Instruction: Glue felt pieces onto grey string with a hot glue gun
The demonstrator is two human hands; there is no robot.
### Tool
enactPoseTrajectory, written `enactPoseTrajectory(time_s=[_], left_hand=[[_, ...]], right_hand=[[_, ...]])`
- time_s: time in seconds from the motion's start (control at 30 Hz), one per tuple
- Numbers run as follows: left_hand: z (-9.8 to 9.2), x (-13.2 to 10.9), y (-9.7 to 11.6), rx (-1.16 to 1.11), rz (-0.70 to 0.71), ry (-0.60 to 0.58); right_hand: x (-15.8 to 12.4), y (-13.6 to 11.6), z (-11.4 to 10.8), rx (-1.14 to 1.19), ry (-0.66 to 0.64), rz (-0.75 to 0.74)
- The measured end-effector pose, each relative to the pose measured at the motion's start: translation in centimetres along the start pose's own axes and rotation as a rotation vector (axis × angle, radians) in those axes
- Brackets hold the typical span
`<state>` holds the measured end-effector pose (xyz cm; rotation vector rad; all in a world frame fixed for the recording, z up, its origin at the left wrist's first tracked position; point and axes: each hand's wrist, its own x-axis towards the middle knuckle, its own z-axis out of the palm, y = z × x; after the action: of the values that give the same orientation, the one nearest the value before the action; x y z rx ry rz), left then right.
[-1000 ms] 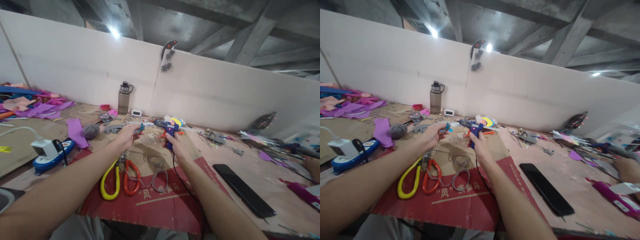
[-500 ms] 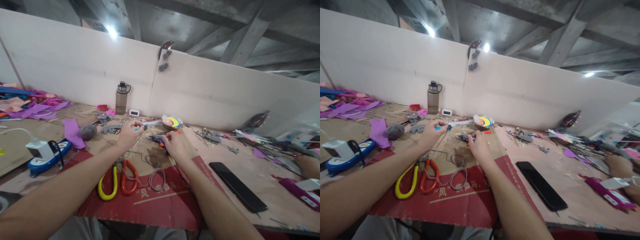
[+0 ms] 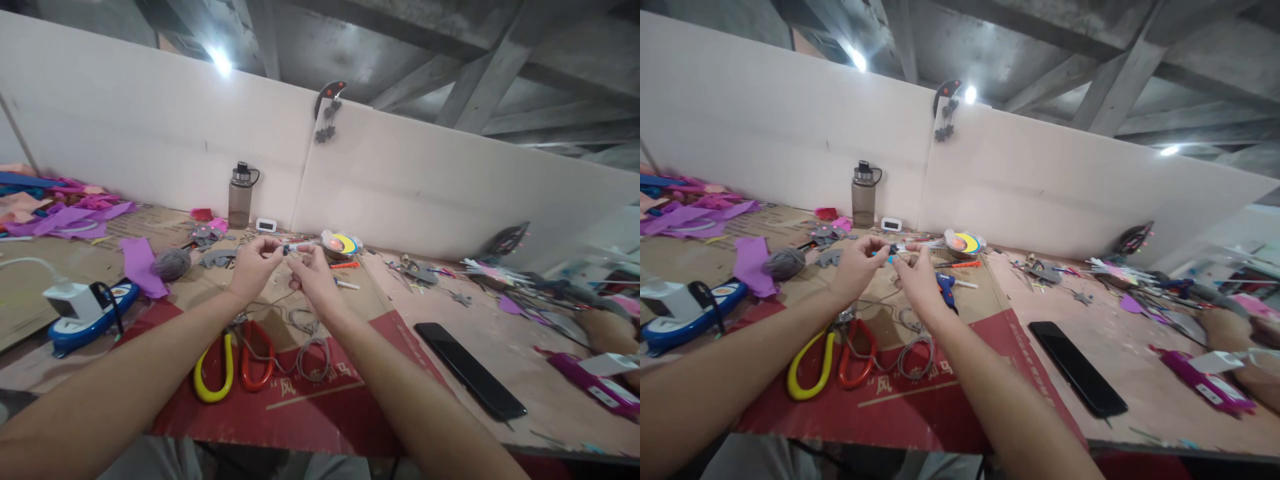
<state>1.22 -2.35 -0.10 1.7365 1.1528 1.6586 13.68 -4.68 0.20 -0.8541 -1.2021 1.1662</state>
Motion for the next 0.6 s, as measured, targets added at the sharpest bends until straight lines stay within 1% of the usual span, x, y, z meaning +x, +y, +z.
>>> enactPoseTrajectory(time_s=[0.1, 0.17, 0.23, 0.37, 0.6], left_hand=[[0.4, 0.1, -0.3, -0.234, -0.131, -0.042], [0.7, -0.1, -0.3, -0.346, -0.192, -0.062], [0.9, -0.2, -0.2, -0.427, -0.235, -0.079], [1.2, -0.4, 0.1, -0.497, -0.274, -0.102], [1.4, -0.6, 0.0, -0.498, -0.260, -0.137]], right_hand=[[0.5, 0.8, -0.4, -0.231, 0.083, -0.184], [0.6, 1.1, -0.8, -0.318, 0.118, -0.257], [0.5, 1.2, -1.2, -0.374, 0.140, -0.298], [0.1, 0.9, -1.5, -0.444, 0.170, -0.295], [-0.1, 0.6, -1.7, -0.488, 0.204, -0.288]])
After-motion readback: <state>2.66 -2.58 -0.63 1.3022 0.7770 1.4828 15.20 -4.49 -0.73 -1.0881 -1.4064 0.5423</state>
